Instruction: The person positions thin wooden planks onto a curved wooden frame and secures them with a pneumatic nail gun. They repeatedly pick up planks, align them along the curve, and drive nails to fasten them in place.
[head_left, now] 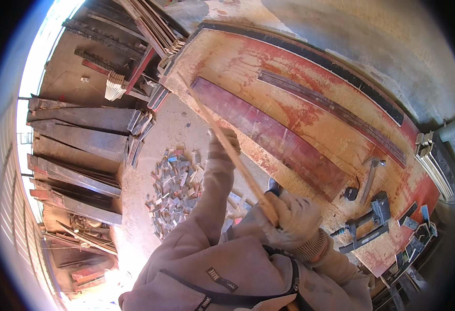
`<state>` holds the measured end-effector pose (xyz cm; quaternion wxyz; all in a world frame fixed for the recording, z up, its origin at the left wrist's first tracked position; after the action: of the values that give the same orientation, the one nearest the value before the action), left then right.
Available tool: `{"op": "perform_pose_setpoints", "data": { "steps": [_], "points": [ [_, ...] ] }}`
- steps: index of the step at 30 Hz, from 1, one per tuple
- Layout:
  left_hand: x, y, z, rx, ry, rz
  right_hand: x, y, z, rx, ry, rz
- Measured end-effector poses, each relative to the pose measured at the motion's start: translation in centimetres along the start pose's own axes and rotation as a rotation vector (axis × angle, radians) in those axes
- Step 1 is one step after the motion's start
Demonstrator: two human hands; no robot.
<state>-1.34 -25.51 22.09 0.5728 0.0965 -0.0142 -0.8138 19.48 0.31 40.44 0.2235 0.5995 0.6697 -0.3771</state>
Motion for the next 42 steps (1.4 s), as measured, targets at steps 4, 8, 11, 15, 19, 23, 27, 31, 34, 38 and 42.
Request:
{"op": "perform_pose_setpoints", "data": {
  "steps": [4, 8, 11, 15, 19, 23, 27, 31, 34, 38, 42],
  "points": [
    [-0.5, -0.5, 2.4, 0.079, 0.052, 0.074, -3.5, -1.8, -1.1, 0.066, 0.084, -0.081],
    [0.8, -1.2, 2.4, 0.072, 0.056, 0.066, -4.7, -3.2, -1.4, 0.01, 0.11, -0.062],
    [1.9, -1.4, 1.3, -0.019, 0.037, -0.04, -4.6, -3.3, -1.8, 0.152, 0.133, -0.067],
    [1.2, -1.4, -4.4, 0.081, -0.705, 0.157, 0.4, -0.8, -1.7, 0.349, 0.01, 0.281],
    [-1.3, -0.4, -13.0, 0.45, -0.719, 0.094, 14.6, 5.0, 1.7, 0.35, -0.145, 0.974],
    [-1.7, -0.1, -19.0, 0.589, -0.774, -0.161, 29.8, 12.5, 7.2, 0.104, 0.028, 1.242],
    [-4.2, 1.0, -23.7, 0.804, -0.939, -0.193, 40.0, 17.2, 9.2, 0.118, -0.026, 1.299],
    [-6.2, 0.4, -28.8, 0.704, -0.829, -0.111, 42.8, 18.2, 8.3, 0.086, 0.002, 1.383],
    [-3.1, -2.0, -30.5, 0.978, -0.86, -0.048, 40.7, 18.5, 6.9, 0.1, 0.002, 1.155],
    [-2.1, -6.3, -27.6, 1.097, -0.89, 0.006, 37.3, 21.0, 5.8, 0.147, 0.126, 0.961],
    [-4.8, -8.3, -24.8, 0.929, -0.676, 0.059, 37.7, 22.8, 6.4, 0.079, -0.07, 1.023]
  ]
}}
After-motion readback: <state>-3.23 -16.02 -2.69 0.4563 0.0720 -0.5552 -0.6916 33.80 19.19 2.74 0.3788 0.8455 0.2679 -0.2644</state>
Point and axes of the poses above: each hand's wrist, its own y-axis away from the middle knuckle, its own z-axis out of the palm, x = y × z, the point moved 3 cm from there along -y, towards the middle knuckle, and after that the axes turned 14 degrees about z, right-handed, at the moved point
